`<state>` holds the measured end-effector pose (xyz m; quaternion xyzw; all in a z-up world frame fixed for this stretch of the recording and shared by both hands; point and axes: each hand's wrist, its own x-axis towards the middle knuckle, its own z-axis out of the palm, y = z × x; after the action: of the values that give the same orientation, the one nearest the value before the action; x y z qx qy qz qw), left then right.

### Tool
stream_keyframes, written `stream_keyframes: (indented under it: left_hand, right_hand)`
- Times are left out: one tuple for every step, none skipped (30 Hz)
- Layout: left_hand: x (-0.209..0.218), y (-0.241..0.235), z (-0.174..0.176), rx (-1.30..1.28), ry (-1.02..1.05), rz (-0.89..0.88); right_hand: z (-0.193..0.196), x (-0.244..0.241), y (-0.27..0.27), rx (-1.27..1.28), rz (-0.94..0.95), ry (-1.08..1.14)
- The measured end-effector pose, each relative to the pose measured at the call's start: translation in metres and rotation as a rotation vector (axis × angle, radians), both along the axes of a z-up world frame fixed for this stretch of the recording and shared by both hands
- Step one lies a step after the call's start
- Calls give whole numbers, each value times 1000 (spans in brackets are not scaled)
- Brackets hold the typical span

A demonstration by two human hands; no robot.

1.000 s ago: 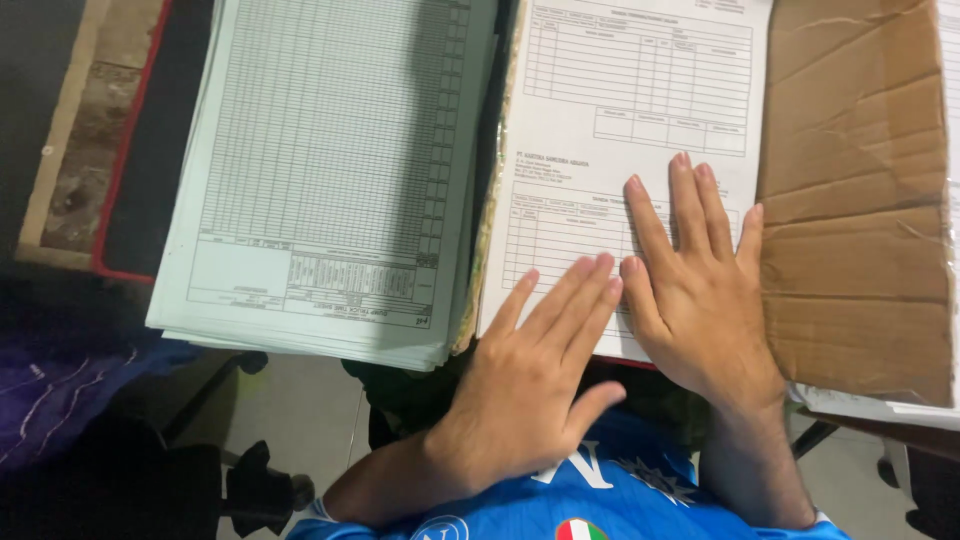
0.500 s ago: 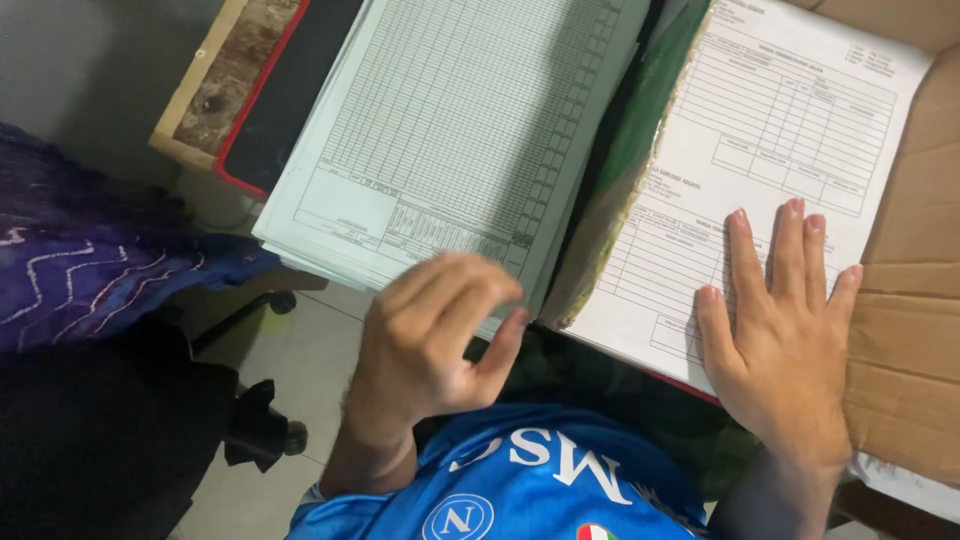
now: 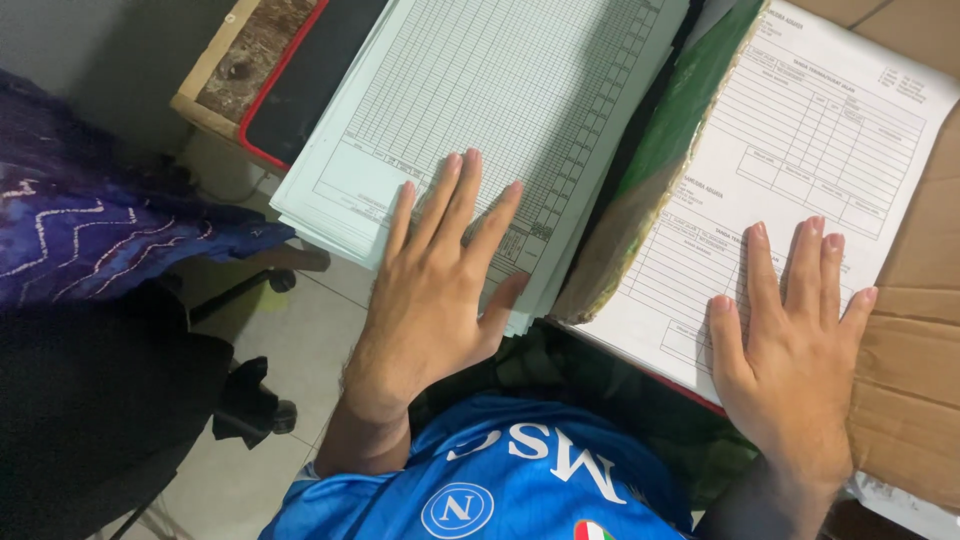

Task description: Organizing and smoothing out stacks of printed forms in a box and on a table

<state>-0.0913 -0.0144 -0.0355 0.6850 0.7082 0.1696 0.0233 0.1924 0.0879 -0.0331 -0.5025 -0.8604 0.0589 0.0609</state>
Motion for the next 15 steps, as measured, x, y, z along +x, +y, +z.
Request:
stream_keyframes:
  left_hand:
    - [-1, 0, 0, 5, 3, -6]
    - [-1, 0, 0, 5, 2, -8]
    - [-1, 0, -1, 3, -7, -7]
    - [-1, 0, -1, 1, -16, -8]
    - [-2, 0, 1, 1, -15, -11]
    - [-2, 1, 2, 18, -45, -16]
    - [-1, 1, 3, 35, -76, -21]
    - [-4, 4, 1, 33, -77, -25]
    - [-7, 7, 0, 94, -98, 2]
    - [-9, 10, -2, 156, -118, 29]
    - [-12, 8, 2, 154, -118, 26]
    - [-15, 6, 6, 174, -145, 66]
    - [-18, 5, 11, 194, -172, 107]
    - [-20, 5, 14, 194, -172, 96]
    - [-23, 5, 17, 246, -180, 93]
  right_hand:
    - [1, 0, -1, -1, -4, 3]
    - [1, 0, -1, -1, -5, 2]
    - [2, 0, -1, -6, -2, 2]
    - [2, 0, -1, -12, 1, 3]
    - [3, -1, 0, -12, -2, 3]
    - [3, -1, 0, -27, -9, 17]
    - [4, -1, 0, -42, -15, 32]
    - [4, -1, -1, -44, -20, 31]
    - [4, -1, -1, -24, -7, 43]
    - [4, -1, -2, -4, 6, 56]
    - [6, -1, -2, -5, 2, 56]
    - [7, -2, -3, -10, 5, 66]
    - [9, -2, -3, -15, 8, 76]
    - [7, -2, -3, -14, -3, 78]
    - [6, -1, -2, -6, 4, 78]
